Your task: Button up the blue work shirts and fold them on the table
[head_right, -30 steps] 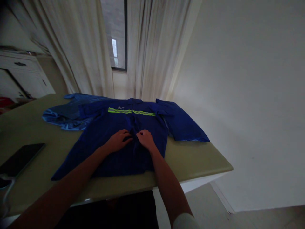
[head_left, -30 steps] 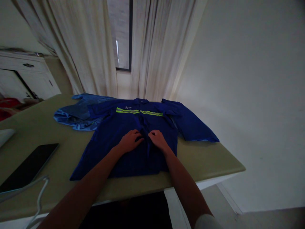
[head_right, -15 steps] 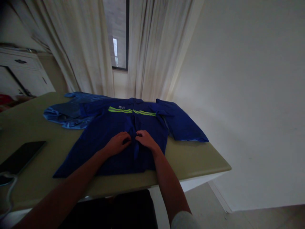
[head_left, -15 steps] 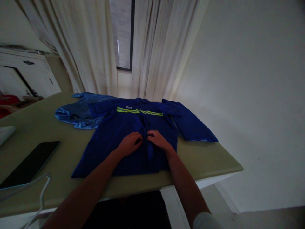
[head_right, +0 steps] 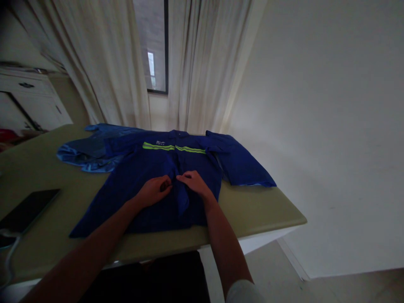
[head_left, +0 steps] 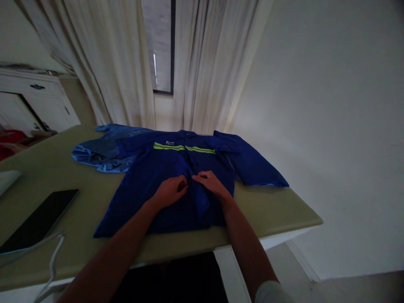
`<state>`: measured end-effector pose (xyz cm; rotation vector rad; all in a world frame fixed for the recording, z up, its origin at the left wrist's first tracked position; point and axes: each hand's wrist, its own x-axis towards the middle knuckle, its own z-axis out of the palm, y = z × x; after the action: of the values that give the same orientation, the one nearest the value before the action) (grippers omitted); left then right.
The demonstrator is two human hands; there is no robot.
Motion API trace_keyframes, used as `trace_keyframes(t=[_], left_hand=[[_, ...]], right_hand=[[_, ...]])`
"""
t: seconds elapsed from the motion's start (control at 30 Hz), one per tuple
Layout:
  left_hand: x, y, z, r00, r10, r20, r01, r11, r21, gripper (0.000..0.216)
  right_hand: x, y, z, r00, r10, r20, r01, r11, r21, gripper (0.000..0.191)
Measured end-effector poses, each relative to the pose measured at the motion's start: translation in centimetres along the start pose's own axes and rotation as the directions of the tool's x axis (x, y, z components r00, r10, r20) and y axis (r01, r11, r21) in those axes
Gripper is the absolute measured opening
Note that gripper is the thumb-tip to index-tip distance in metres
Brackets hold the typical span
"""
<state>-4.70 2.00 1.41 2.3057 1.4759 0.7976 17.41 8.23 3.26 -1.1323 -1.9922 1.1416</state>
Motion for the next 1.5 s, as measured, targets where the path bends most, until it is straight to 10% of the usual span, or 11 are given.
trace_keyframes(t=[0.2, 0.47, 0.9, 1.5], left_hand=[[0.0, -0.2, 0.1, 0.999, 0.021, -0.03, -0.022, 1.0, -0.019, 0.007], [-0.1, 0.1, -0.3, 0.996, 0.067, -0.055, -0.071, 0.995, -0.068, 0.005], [-0.1, 0.0, -0.3, 0.983, 0.111, -0.143, -0.115, 0.993, -0.021, 0.006], [-0.1, -0.6, 0.4, 0.989, 0.112, -0.095, -0.103, 0.99, 0.1, 0.009]], right_hand=[[-0.6, 0.3, -1.2, 0.941, -0.027, 0.338, 0.028, 1.0, 0.004, 0.026], [-0.7, -0.4, -0.7, 0.968, -0.024, 0.25, -0.012, 0.99, 0.141, 0.008], [-0.5, -0.1, -1.0, 0.966, -0.248, -0.077, 0.229, 0.954, -0.192, 0.008], [-0.6, -0.6, 1.5, 0.952, -0.3, 0.052, 0.298, 0.884, -0.361, 0.006]])
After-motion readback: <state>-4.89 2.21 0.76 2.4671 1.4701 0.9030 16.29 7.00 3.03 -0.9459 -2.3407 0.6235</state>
